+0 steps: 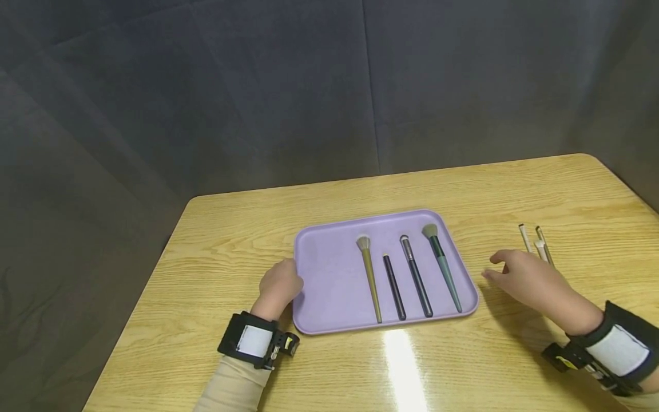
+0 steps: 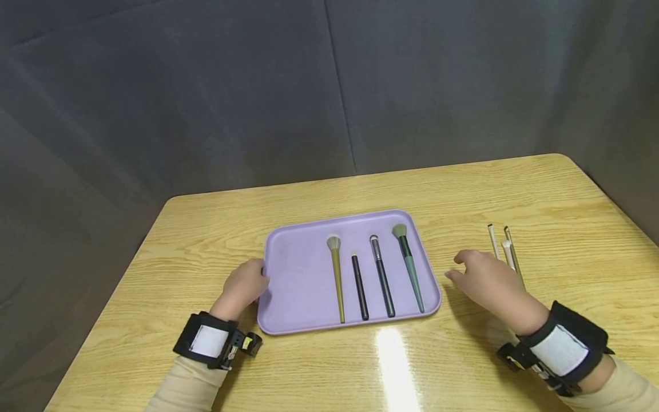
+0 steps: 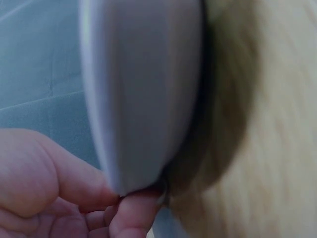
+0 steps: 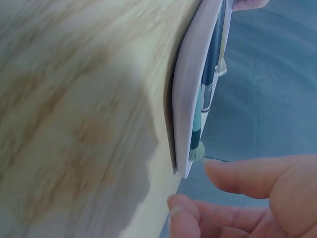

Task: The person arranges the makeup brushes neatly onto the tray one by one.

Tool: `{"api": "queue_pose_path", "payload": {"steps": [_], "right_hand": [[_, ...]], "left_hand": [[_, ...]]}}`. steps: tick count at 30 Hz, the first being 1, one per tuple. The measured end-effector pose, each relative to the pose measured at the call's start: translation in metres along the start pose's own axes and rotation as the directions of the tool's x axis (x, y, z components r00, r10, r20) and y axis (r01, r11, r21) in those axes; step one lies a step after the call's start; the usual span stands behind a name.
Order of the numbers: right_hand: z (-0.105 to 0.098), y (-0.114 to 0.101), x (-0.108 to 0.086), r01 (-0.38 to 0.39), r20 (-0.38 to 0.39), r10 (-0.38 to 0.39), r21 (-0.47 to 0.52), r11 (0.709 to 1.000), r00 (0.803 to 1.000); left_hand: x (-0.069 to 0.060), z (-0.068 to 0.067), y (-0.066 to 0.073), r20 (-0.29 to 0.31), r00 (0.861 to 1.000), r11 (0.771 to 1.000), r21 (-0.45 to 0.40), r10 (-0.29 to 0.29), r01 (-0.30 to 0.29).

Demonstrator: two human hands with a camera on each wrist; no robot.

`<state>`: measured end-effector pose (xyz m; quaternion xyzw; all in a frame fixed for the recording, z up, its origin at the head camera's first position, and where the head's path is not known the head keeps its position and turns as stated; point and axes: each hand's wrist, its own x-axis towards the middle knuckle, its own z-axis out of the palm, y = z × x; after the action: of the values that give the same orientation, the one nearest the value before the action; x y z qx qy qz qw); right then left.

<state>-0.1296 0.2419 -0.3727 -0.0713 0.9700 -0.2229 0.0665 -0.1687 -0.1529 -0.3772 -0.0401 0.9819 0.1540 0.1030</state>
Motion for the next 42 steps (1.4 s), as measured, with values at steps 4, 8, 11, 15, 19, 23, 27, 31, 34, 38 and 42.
{"api": "queue_pose_path", "payload": {"steps": [4,8,11,15,19,23,27,31,34,38,42], "right_hand": [[-0.001,0.002,-0.001,-0.003,-0.001,0.003,0.007,1.000,1.000],[-0.002,0.006,-0.002,0.000,-0.012,0.000,0.002,1.000,1.000],[-0.003,0.009,-0.003,0.003,-0.021,-0.003,-0.005,1.000,1.000],[-0.005,0.013,-0.005,0.004,-0.024,-0.004,-0.008,1.000,1.000],[-0.007,0.018,-0.006,0.003,-0.025,-0.003,-0.007,1.000,1.000],[-0.008,0.022,-0.006,-0.005,-0.023,0.005,-0.003,1.000,1.000],[-0.009,0.026,-0.007,-0.015,-0.016,0.015,0.000,1.000,1.000],[-0.010,0.029,-0.008,-0.021,-0.009,0.021,-0.008,1.000,1.000],[-0.011,0.031,-0.008,-0.029,-0.003,0.029,-0.014,0.999,1.000],[-0.012,0.034,-0.009,-0.038,0.004,0.038,-0.015,0.999,0.999],[-0.014,0.037,-0.009,-0.041,0.003,0.041,-0.017,0.999,0.999]], "left_hand": [[0.000,0.000,0.000,0.000,1.000,1.000,-0.003,-0.001,0.001],[-0.001,-0.001,0.000,-0.001,1.000,1.000,-0.008,0.002,-0.002],[0.000,0.000,-0.001,-0.001,1.000,1.000,-0.009,0.004,-0.004],[0.000,0.001,-0.002,0.000,1.000,1.000,-0.013,0.006,-0.006],[0.000,0.001,-0.002,-0.002,1.000,1.000,-0.020,0.006,-0.006],[-0.001,0.001,-0.001,-0.007,1.000,1.000,-0.025,0.009,-0.009],[-0.001,0.001,-0.001,-0.006,1.000,1.000,-0.019,0.008,-0.008],[0.000,0.001,0.000,-0.003,1.000,1.000,-0.006,0.004,-0.004],[0.000,0.000,-0.001,0.000,1.000,1.000,0.004,0.004,-0.004],[0.000,0.000,-0.001,0.004,1.000,1.000,0.005,0.005,-0.005],[0.001,0.000,-0.001,0.004,1.000,1.000,0.004,0.006,-0.006]]}}
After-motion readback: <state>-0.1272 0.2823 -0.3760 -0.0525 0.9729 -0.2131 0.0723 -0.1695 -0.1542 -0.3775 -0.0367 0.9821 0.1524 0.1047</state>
